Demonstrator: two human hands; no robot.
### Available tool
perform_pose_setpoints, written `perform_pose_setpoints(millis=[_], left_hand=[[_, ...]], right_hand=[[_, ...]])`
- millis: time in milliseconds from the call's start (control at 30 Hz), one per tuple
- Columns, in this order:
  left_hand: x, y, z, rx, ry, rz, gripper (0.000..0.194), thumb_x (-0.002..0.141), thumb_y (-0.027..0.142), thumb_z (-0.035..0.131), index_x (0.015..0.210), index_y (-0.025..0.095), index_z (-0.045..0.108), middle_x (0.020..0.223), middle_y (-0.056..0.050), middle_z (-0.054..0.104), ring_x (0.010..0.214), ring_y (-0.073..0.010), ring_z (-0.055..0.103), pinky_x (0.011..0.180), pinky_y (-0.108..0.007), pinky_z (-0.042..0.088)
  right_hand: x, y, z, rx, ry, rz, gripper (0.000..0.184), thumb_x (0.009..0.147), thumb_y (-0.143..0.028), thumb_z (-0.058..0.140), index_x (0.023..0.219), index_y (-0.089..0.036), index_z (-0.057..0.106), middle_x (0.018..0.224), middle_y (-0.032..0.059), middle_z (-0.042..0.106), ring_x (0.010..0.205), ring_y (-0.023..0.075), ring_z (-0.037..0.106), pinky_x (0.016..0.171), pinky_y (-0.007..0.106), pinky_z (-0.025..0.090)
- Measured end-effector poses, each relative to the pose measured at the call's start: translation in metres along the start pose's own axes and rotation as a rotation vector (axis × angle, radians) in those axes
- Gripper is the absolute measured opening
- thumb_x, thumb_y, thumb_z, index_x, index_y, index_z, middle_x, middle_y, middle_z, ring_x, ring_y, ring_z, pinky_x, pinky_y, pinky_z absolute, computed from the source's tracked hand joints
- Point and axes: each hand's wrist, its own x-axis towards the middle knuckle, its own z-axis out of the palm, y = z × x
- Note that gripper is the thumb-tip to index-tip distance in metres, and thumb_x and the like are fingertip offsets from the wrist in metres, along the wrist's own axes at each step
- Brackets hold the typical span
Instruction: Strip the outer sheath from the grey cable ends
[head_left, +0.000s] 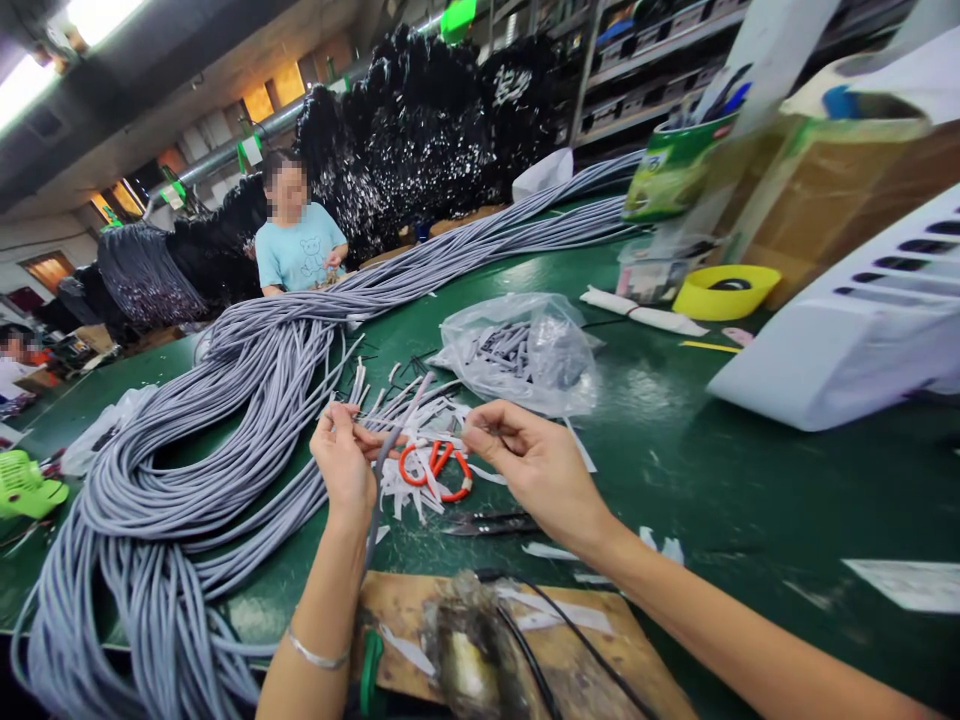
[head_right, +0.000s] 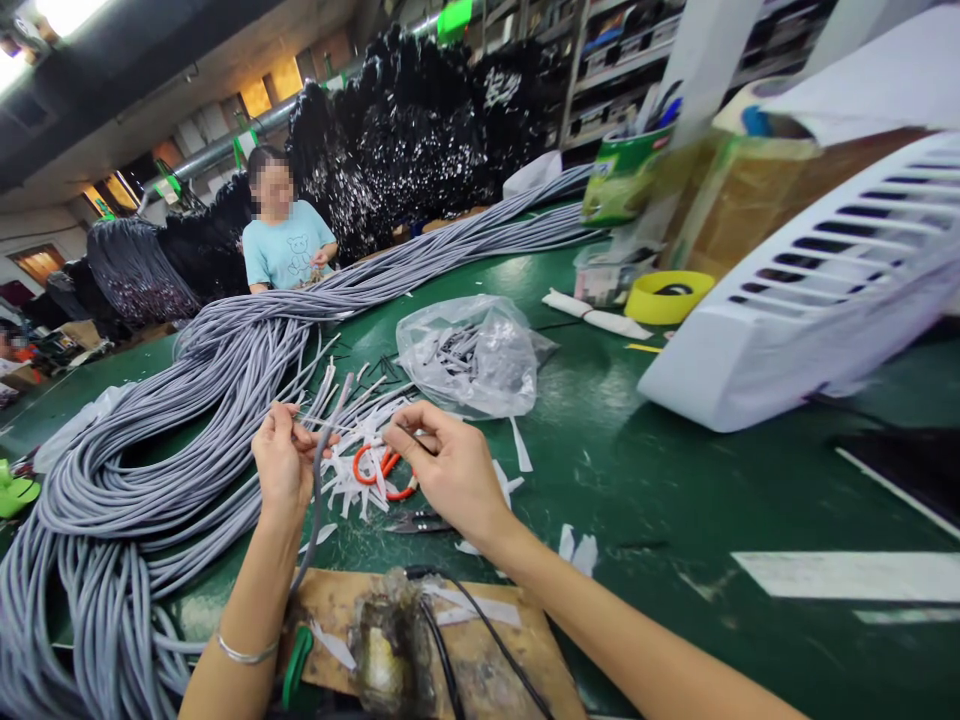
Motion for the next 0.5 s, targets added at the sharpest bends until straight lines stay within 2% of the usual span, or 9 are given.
perform_pose_setpoints(millis=[67, 133, 233, 300, 333, 400, 500], left_hand=[[0.001, 0.001, -0.001, -0.035, 0.019, -0.024, 0.039, 0.069, 0.053, 0.059, 0.073, 0.019, 0.042, 0.039, 0.010, 0.044, 0.033, -0.0136, 0.055, 0.031, -0.017, 0.038], [0.003, 0.004, -0.003, -0.076, -0.065, -0.099, 0.043, 0.069, 0.059, 0.056, 0.077, 0.020, 0.043, 0.051, 0.006, 0.054, 0.035, -0.0123, 0.054, 0.031, -0.018, 0.037], [0.003, 0.012, -0.004, -0.089, -0.398, -0.279, 0.067, 0.052, 0.071, 0.060, 0.093, 0.018, 0.053, 0.081, -0.008, 0.066, 0.040, -0.0087, 0.050, 0.030, -0.017, 0.030], [-0.001, 0.014, -0.003, -0.040, -0.554, -0.322, 0.074, 0.041, 0.063, 0.071, 0.095, 0.014, 0.061, 0.083, -0.011, 0.065, 0.040, -0.0046, 0.042, 0.030, -0.016, 0.023], [-0.004, 0.014, -0.002, 0.000, -0.574, -0.307, 0.068, 0.039, 0.054, 0.077, 0.091, 0.012, 0.064, 0.074, -0.008, 0.065, 0.039, -0.0026, 0.037, 0.031, -0.015, 0.019], [-0.010, 0.012, 0.002, 0.083, -0.542, -0.240, 0.046, 0.042, 0.038, 0.082, 0.075, 0.009, 0.068, 0.053, -0.001, 0.055, 0.037, 0.0001, 0.029, 0.033, -0.014, 0.016], [-0.016, 0.008, 0.007, 0.141, -0.458, -0.160, 0.032, 0.046, 0.032, 0.080, 0.063, 0.009, 0.068, 0.048, 0.000, 0.053, 0.035, 0.0009, 0.028, 0.034, -0.015, 0.015]], right_hand=[[0.000, 0.000, 0.000, -0.007, 0.005, -0.001, 0.023, 0.066, -0.039, 0.061, 0.062, -0.018, 0.053, 0.056, -0.0011, 0.053, 0.048, 0.0098, 0.050, 0.046, 0.020, 0.043], [0.000, -0.001, -0.001, -0.003, 0.008, 0.003, 0.024, 0.066, -0.040, 0.061, 0.062, -0.018, 0.053, 0.056, -0.0010, 0.053, 0.048, 0.0100, 0.051, 0.046, 0.020, 0.043], [0.002, -0.002, -0.003, 0.012, 0.022, 0.016, 0.026, 0.067, -0.042, 0.062, 0.064, -0.018, 0.054, 0.057, -0.0004, 0.055, 0.050, 0.0109, 0.053, 0.048, 0.021, 0.045], [0.004, -0.001, -0.003, 0.012, 0.027, 0.016, 0.028, 0.068, -0.044, 0.062, 0.064, -0.017, 0.054, 0.057, 0.0001, 0.055, 0.051, 0.0114, 0.054, 0.049, 0.022, 0.046], [0.005, 0.000, -0.003, 0.011, 0.027, 0.011, 0.029, 0.068, -0.045, 0.062, 0.065, -0.017, 0.054, 0.057, 0.0002, 0.055, 0.052, 0.0116, 0.054, 0.050, 0.022, 0.046], [0.007, 0.005, -0.004, 0.003, 0.025, 0.005, 0.030, 0.071, -0.047, 0.059, 0.066, -0.018, 0.052, 0.056, -0.0004, 0.054, 0.050, 0.0110, 0.053, 0.048, 0.022, 0.044], [0.012, 0.012, -0.009, -0.051, 0.101, -0.052, 0.027, 0.080, -0.044, 0.049, 0.069, -0.019, 0.046, 0.055, -0.0025, 0.050, 0.043, 0.0079, 0.044, 0.042, 0.020, 0.037]])
